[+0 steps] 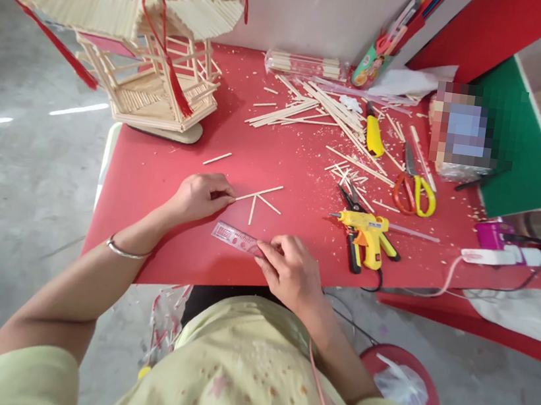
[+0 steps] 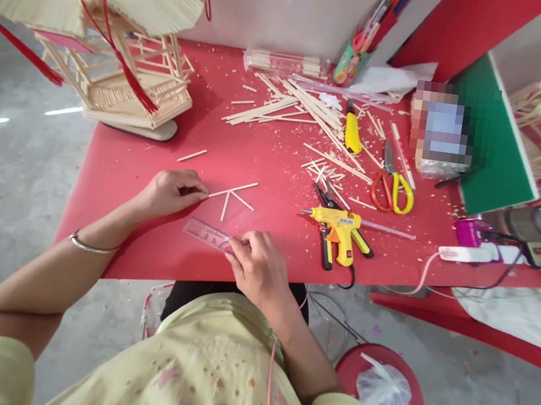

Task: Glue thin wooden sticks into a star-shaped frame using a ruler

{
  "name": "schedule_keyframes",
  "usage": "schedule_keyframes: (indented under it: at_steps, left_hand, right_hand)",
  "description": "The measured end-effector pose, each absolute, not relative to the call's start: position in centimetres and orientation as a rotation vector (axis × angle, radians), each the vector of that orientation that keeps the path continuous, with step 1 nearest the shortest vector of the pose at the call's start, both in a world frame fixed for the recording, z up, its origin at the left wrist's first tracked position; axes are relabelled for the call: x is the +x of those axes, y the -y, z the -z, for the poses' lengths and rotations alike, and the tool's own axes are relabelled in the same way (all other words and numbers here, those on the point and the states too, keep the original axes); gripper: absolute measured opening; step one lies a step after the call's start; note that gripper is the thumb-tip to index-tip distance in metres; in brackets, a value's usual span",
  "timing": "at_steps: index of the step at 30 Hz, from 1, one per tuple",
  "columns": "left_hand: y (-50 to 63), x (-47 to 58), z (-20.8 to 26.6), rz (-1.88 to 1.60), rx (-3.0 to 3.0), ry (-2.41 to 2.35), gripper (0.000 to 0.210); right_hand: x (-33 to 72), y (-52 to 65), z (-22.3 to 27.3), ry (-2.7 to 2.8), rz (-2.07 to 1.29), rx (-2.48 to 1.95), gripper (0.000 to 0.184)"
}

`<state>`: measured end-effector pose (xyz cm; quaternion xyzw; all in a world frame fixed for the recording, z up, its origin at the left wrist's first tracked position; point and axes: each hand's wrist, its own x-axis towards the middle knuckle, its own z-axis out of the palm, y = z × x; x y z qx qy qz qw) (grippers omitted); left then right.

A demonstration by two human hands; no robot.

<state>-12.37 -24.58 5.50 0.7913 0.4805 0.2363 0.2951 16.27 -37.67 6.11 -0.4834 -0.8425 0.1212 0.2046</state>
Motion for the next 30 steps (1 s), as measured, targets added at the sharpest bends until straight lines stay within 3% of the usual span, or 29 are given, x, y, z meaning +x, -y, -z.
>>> schedule_keyframes:
  at_steps: [10,30]
  left_hand:
    - [24.5,-12.7,-4.3,-0.739,2.308,-1.399,0.031]
    - [24.5,-12.8,-3.8,-0.694,2.337,-1.434,0.034]
  right_hand:
    - [18.5,36.6,-6.7,2.436,-0.147,-1.414,0.030]
    - [18.3,36.1,-4.9,2.285,-0.146,-1.414,0.026]
